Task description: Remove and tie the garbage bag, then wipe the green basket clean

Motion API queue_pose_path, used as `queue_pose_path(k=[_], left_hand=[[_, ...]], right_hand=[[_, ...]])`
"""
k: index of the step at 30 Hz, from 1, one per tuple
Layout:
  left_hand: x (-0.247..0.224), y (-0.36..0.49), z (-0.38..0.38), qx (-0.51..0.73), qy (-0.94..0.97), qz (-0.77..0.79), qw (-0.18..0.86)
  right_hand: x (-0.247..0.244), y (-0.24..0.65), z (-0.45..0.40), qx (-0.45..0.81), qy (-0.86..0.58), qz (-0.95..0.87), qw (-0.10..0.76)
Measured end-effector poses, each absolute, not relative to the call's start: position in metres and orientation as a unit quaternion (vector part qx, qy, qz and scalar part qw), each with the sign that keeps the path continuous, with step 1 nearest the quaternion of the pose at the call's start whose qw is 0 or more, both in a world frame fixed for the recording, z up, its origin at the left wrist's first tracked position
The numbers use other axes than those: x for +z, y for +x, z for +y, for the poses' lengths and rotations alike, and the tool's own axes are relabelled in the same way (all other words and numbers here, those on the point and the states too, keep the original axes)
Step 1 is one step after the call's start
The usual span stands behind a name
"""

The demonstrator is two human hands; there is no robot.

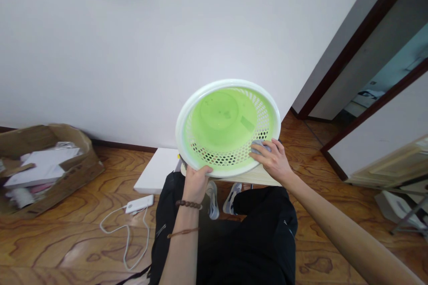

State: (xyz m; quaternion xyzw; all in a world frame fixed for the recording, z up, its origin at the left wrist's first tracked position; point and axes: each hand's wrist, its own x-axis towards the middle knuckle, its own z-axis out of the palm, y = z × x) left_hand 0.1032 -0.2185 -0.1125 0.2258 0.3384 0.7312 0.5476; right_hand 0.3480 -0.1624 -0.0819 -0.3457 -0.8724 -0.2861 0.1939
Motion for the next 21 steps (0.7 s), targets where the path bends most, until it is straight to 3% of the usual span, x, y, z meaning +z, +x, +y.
queue_pose_path(k=[5,11,21], left_hand=[[-0.123,0.109,-0.217,0.713,0.229,0.304,0.589],[-0.123,0.104,-0.222,0.596,0.227,0.299,0.710],[-0.115,0.128,-0.221,0.638,0.234,0.325,0.658]], right_hand=[[-0.076,0.354,-0.159,-0.301,-0.342,-0.868,0.195],[-0.081,0.357,-0.158,-0.302,-0.347,-0.869,0.182],[-0.075,0.359,-0.148,-0.277,-0.401,-0.857,0.167]])
